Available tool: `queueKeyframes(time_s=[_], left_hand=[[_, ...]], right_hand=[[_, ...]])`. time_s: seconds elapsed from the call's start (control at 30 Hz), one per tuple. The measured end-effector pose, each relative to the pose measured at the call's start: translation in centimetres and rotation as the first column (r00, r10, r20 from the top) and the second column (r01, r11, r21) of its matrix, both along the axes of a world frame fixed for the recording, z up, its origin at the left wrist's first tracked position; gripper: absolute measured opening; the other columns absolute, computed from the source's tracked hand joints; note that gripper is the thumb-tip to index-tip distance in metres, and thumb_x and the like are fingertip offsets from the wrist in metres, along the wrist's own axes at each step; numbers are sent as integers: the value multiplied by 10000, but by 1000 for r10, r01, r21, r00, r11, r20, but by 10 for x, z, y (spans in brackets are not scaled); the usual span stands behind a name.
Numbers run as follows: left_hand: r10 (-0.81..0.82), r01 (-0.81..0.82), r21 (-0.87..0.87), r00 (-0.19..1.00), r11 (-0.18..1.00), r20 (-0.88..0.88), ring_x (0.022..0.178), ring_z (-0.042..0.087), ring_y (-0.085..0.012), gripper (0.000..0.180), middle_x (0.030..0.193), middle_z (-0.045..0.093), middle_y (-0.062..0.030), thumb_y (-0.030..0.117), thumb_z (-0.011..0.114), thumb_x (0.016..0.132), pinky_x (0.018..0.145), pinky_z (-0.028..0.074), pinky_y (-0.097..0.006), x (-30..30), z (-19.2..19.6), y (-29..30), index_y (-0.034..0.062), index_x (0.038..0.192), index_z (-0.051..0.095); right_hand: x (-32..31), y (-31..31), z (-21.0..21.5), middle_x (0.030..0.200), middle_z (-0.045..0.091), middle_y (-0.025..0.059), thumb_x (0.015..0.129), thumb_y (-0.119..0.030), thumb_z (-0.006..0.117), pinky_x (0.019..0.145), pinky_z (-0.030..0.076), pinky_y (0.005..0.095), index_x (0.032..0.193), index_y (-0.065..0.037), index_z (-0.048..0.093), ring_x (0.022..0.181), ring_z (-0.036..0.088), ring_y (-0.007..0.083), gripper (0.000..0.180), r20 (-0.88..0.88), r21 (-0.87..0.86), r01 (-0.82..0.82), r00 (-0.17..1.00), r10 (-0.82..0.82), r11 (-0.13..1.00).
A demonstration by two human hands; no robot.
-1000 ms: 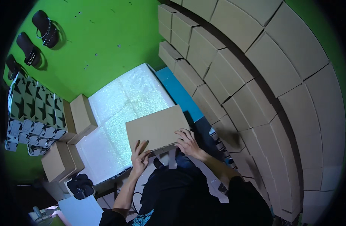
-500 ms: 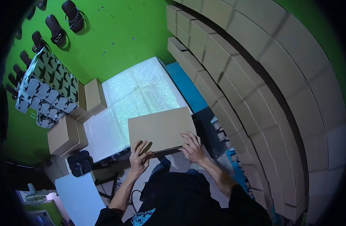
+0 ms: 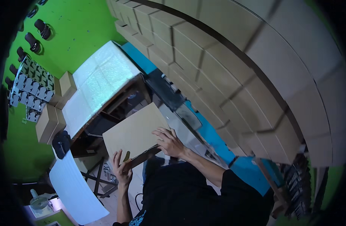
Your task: The recorder is packing various pairs of shoes and sandals into cardboard boxes and stacking them on a shelf.
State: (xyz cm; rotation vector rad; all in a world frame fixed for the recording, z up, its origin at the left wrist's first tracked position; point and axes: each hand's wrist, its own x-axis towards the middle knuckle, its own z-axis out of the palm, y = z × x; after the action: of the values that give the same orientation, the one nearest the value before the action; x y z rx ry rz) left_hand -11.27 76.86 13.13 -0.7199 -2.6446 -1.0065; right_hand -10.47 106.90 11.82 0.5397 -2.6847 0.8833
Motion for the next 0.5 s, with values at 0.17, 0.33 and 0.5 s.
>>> queueKeyframes(time_s=[0.17,0.33,0.5], left_hand=[[-18,18,4,999,1000,45,1337,465,-428,249,1420,559,-165,-30,709,715,1088,393,-512,104,-5,15,82,932,762],[-9,8,31,999,999,41,1320,479,-425,172,1393,579,-164,10,758,768,1062,426,-495,208,-9,21,89,920,751],[-23,23,37,999,999,-23,1316,485,-416,148,1372,593,-176,-14,753,767,1041,451,-484,311,-16,30,64,892,745]], right_hand=[[113,13,-5,1374,548,109,675,-111,793,973,363,506,765,-56,609,1348,457,318,212,-5,24,31,1000,-31,999],[221,19,-8,1375,550,107,672,-105,783,962,371,500,756,-55,607,1343,467,314,202,-6,49,29,1000,-28,998],[327,25,-14,1378,548,111,684,-98,753,956,379,499,737,-46,598,1335,475,319,172,-14,76,57,998,-56,995]])
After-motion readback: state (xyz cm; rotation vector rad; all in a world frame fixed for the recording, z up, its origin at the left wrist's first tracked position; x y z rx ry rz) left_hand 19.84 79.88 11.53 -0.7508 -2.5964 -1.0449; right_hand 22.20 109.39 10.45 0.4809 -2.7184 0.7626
